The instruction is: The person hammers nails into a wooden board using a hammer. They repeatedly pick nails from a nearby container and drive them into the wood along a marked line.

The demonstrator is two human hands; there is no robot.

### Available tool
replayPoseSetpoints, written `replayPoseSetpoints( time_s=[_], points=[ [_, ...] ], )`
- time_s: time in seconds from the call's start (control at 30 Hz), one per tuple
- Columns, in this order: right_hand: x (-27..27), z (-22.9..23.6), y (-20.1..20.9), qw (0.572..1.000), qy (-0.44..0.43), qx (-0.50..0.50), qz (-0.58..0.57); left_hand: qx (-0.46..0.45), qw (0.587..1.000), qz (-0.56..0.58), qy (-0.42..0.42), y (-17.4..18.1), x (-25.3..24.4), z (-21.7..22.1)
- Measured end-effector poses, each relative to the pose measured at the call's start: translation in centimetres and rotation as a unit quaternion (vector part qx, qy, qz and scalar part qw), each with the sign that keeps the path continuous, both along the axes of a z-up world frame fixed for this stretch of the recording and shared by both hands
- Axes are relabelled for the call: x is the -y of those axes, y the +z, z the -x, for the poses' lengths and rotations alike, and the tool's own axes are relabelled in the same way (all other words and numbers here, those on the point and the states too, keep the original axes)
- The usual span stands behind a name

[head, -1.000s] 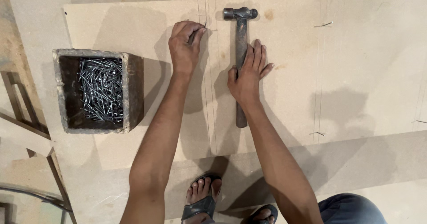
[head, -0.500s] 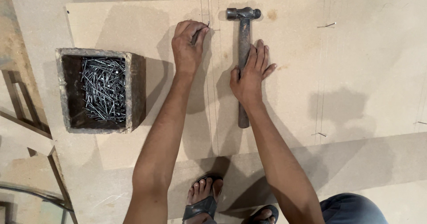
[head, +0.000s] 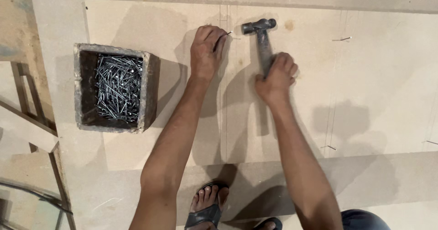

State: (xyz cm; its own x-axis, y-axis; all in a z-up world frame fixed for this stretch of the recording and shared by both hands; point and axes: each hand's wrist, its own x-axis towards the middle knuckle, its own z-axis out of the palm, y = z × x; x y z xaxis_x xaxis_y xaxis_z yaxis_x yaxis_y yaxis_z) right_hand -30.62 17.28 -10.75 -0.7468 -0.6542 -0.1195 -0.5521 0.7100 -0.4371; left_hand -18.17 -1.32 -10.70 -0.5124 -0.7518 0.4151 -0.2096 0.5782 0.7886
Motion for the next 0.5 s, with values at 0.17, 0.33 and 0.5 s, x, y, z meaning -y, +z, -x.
replayPoseSetpoints(
  time_s=[0.17, 0.33, 0.5],
  points=[
    [-1.4, -0.3, 0.5, 0.996, 0.051, -0.065, 0.031, -0.035, 0.996, -0.08, 0.006, -0.1, 0.0, 0.0],
    [-1.8, -2.9, 2.0, 0.999, 0.036, 0.008, 0.017, -0.047, 0.99, -0.135, 0.003, -0.7, 0.3, -0.4],
    [-2.0, -4.6, 4.0, 0.998, 0.036, 0.038, 0.02, -0.054, 0.993, -0.105, -0.002, -0.8, 0.5, 0.2]
  ],
)
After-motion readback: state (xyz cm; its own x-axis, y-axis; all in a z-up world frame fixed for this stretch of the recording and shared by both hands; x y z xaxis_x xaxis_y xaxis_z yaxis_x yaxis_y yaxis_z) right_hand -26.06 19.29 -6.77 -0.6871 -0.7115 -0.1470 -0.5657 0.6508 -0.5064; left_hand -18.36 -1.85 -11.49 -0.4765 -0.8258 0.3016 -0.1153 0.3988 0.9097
